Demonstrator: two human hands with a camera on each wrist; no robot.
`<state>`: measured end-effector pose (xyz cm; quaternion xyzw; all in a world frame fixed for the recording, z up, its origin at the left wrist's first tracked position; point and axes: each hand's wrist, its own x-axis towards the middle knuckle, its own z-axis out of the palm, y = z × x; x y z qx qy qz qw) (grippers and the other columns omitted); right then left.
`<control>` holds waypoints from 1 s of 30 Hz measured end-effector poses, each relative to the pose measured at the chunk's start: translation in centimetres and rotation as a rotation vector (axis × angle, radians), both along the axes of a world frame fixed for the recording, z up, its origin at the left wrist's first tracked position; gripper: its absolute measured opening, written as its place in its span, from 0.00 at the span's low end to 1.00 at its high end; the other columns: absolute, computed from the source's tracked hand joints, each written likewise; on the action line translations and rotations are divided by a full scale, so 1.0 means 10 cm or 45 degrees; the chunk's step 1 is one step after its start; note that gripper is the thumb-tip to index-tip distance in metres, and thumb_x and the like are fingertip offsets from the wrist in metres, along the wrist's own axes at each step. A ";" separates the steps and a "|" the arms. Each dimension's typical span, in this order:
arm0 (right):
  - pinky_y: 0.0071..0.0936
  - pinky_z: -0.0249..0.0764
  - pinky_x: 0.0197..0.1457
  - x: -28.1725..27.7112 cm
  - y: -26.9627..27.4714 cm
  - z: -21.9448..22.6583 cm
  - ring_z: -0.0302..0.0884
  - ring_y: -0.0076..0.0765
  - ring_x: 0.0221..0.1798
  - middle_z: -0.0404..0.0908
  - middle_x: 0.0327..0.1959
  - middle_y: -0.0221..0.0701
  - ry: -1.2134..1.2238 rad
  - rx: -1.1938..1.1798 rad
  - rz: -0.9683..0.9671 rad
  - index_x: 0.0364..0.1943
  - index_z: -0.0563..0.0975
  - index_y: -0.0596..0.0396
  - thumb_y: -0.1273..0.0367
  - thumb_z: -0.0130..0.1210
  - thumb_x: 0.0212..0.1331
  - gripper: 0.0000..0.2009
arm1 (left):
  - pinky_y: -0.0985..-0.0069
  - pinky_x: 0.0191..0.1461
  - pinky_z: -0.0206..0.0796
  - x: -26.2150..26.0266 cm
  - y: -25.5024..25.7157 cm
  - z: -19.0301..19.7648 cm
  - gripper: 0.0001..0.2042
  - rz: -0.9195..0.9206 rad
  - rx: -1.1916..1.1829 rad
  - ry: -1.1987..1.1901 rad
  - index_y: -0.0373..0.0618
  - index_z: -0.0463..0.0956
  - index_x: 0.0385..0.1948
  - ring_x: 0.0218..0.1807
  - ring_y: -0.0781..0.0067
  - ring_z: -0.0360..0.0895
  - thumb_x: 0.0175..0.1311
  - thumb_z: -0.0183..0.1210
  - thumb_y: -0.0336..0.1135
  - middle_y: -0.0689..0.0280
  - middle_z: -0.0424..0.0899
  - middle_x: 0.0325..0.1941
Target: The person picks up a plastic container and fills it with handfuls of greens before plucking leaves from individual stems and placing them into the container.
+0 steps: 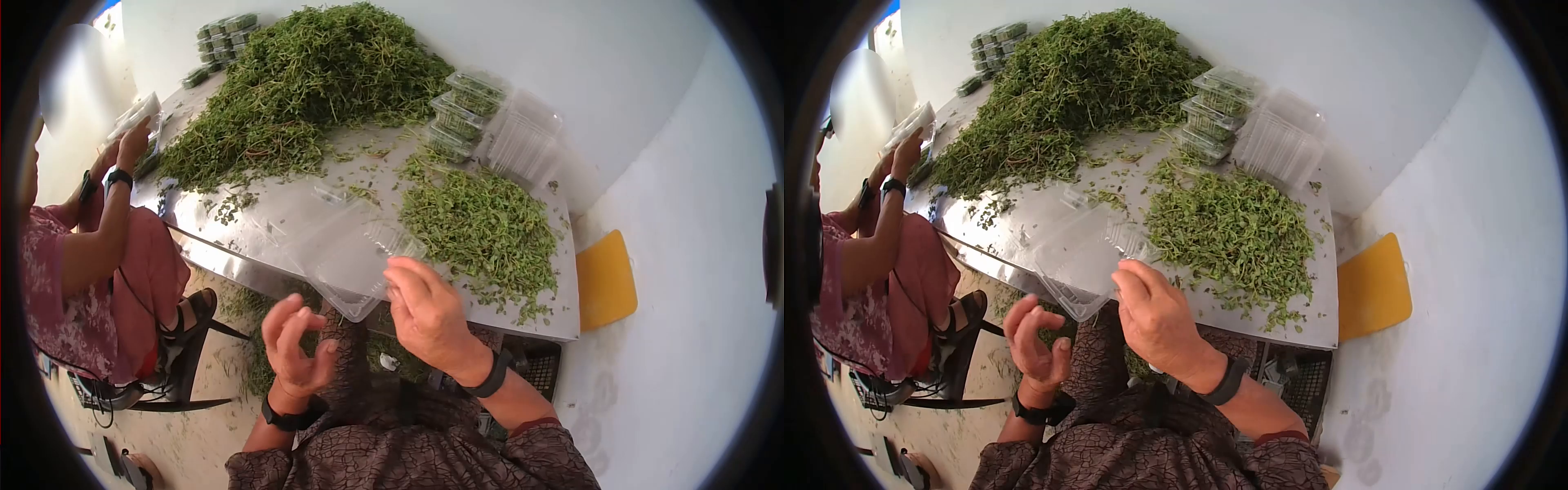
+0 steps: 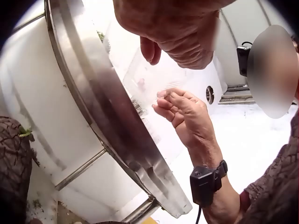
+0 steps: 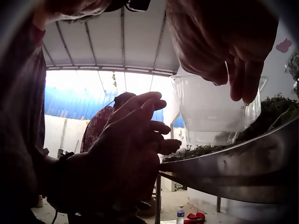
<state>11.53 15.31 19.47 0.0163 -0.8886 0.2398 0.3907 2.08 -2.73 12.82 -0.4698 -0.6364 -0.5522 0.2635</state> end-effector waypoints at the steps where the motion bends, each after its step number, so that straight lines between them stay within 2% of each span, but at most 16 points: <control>1: 0.38 0.78 0.47 0.00 -0.01 0.00 0.78 0.52 0.48 0.76 0.49 0.44 -0.019 0.012 0.004 0.47 0.74 0.62 0.80 0.58 0.51 0.16 | 0.72 0.38 0.76 -0.02 0.02 0.02 0.23 0.077 0.093 0.090 0.36 0.71 0.53 0.37 0.65 0.80 0.54 0.64 0.25 0.47 0.68 0.60; 5: 0.39 0.77 0.50 -0.01 -0.04 0.03 0.77 0.52 0.50 0.76 0.49 0.45 -0.097 0.007 0.053 0.47 0.73 0.64 0.80 0.58 0.52 0.16 | 0.70 0.41 0.77 -0.09 0.08 0.13 0.29 0.038 -0.091 0.069 0.38 0.70 0.57 0.40 0.61 0.81 0.50 0.70 0.29 0.43 0.62 0.67; 7: 0.40 0.76 0.52 -0.03 -0.02 0.02 0.77 0.54 0.50 0.76 0.49 0.46 -0.137 0.018 0.103 0.46 0.74 0.66 0.80 0.57 0.53 0.15 | 0.68 0.42 0.77 -0.10 0.15 0.23 0.31 0.063 -0.093 0.073 0.39 0.72 0.56 0.40 0.60 0.82 0.47 0.72 0.31 0.43 0.66 0.66; 9: 0.41 0.76 0.53 -0.04 -0.01 0.04 0.77 0.54 0.50 0.76 0.49 0.46 -0.153 0.023 0.149 0.45 0.74 0.66 0.80 0.57 0.53 0.14 | 0.69 0.41 0.77 -0.11 0.16 0.32 0.29 0.095 -0.378 0.042 0.39 0.75 0.53 0.40 0.59 0.83 0.44 0.72 0.31 0.47 0.74 0.61; 10: 0.41 0.75 0.54 -0.05 0.00 0.06 0.77 0.55 0.51 0.76 0.48 0.47 -0.179 0.010 0.160 0.44 0.74 0.67 0.80 0.56 0.54 0.13 | 0.68 0.41 0.77 -0.11 0.17 0.37 0.23 0.106 -0.429 0.039 0.39 0.77 0.45 0.41 0.52 0.83 0.42 0.71 0.27 0.50 0.79 0.50; 11: 0.41 0.75 0.54 -0.07 0.01 0.09 0.77 0.55 0.51 0.76 0.48 0.47 -0.172 0.024 0.179 0.44 0.74 0.67 0.80 0.56 0.54 0.13 | 0.68 0.41 0.77 -0.13 0.17 0.35 0.23 0.128 -0.417 0.043 0.39 0.77 0.45 0.41 0.52 0.83 0.42 0.71 0.27 0.50 0.79 0.50; 13: 0.41 0.76 0.52 -0.11 0.02 0.15 0.78 0.54 0.49 0.77 0.48 0.47 -0.235 -0.006 0.217 0.43 0.75 0.66 0.80 0.57 0.53 0.12 | 0.67 0.37 0.75 -0.17 0.18 0.28 0.18 0.094 -0.416 0.006 0.41 0.77 0.39 0.36 0.53 0.81 0.43 0.69 0.25 0.56 0.80 0.39; 14: 0.41 0.76 0.52 -0.15 0.04 0.20 0.78 0.54 0.49 0.77 0.48 0.47 -0.232 0.008 0.231 0.43 0.75 0.66 0.80 0.57 0.53 0.12 | 0.68 0.33 0.72 -0.19 0.18 0.27 0.15 0.131 -0.351 0.035 0.44 0.76 0.35 0.32 0.58 0.79 0.45 0.68 0.27 0.62 0.78 0.35; 17: 0.40 0.78 0.47 -0.27 0.13 0.40 0.80 0.52 0.45 0.78 0.47 0.46 -0.189 0.063 0.312 0.44 0.76 0.63 0.78 0.58 0.53 0.13 | 0.67 0.33 0.72 -0.28 0.10 0.30 0.14 0.187 -0.298 0.097 0.43 0.76 0.34 0.32 0.58 0.78 0.44 0.69 0.26 0.61 0.78 0.36; 19: 0.38 0.80 0.42 -0.34 0.22 0.64 0.83 0.46 0.40 0.79 0.47 0.46 -0.197 -0.048 0.163 0.45 0.76 0.60 0.78 0.59 0.52 0.14 | 0.67 0.33 0.72 -0.35 0.06 0.33 0.14 0.211 -0.269 0.073 0.43 0.76 0.33 0.32 0.58 0.78 0.44 0.68 0.26 0.61 0.78 0.36; 23: 0.35 0.80 0.40 -0.62 0.41 1.04 0.83 0.42 0.38 0.80 0.47 0.45 -0.105 -0.007 0.110 0.46 0.76 0.59 0.76 0.60 0.52 0.15 | 0.66 0.35 0.73 -0.49 -0.01 0.32 0.13 0.295 -0.214 0.027 0.41 0.76 0.33 0.34 0.56 0.79 0.43 0.68 0.24 0.58 0.80 0.39; 25: 0.33 0.80 0.39 -0.80 0.49 1.21 0.83 0.41 0.40 0.80 0.48 0.44 -0.062 0.203 -0.047 0.48 0.75 0.59 0.74 0.62 0.52 0.17 | 0.66 0.37 0.74 -0.55 -0.04 0.30 0.14 0.317 -0.183 0.006 0.41 0.76 0.33 0.35 0.55 0.80 0.43 0.68 0.24 0.56 0.80 0.40; 26: 0.36 0.79 0.43 -0.90 0.51 1.29 0.83 0.45 0.44 0.80 0.49 0.44 -0.128 0.201 -0.099 0.50 0.75 0.60 0.69 0.63 0.52 0.20 | 0.66 0.38 0.74 -0.58 -0.05 0.29 0.14 0.332 -0.166 -0.018 0.40 0.77 0.34 0.36 0.54 0.80 0.42 0.67 0.24 0.55 0.81 0.41; 27: 0.36 0.79 0.43 -1.01 0.56 1.32 0.83 0.45 0.44 0.80 0.49 0.44 -0.127 0.205 -0.095 0.50 0.75 0.60 0.69 0.63 0.52 0.20 | 0.66 0.38 0.74 -0.61 -0.07 0.28 0.14 0.336 -0.161 -0.019 0.40 0.77 0.34 0.36 0.54 0.80 0.42 0.67 0.24 0.55 0.81 0.41; 29: 0.41 0.77 0.50 -1.26 0.67 1.37 0.81 0.49 0.50 0.79 0.52 0.46 -0.138 0.368 -0.118 0.52 0.75 0.61 0.65 0.63 0.52 0.23 | 0.65 0.40 0.75 -0.66 -0.09 0.29 0.15 0.351 -0.168 -0.052 0.39 0.77 0.35 0.38 0.52 0.81 0.43 0.67 0.23 0.52 0.80 0.42; 30: 0.43 0.71 0.61 -1.37 0.67 1.43 0.75 0.54 0.59 0.74 0.59 0.50 -0.283 0.254 -0.122 0.57 0.73 0.60 0.61 0.63 0.53 0.28 | 0.65 0.40 0.75 -0.68 -0.10 0.29 0.15 0.355 -0.165 -0.049 0.39 0.77 0.35 0.38 0.52 0.81 0.43 0.67 0.23 0.52 0.80 0.42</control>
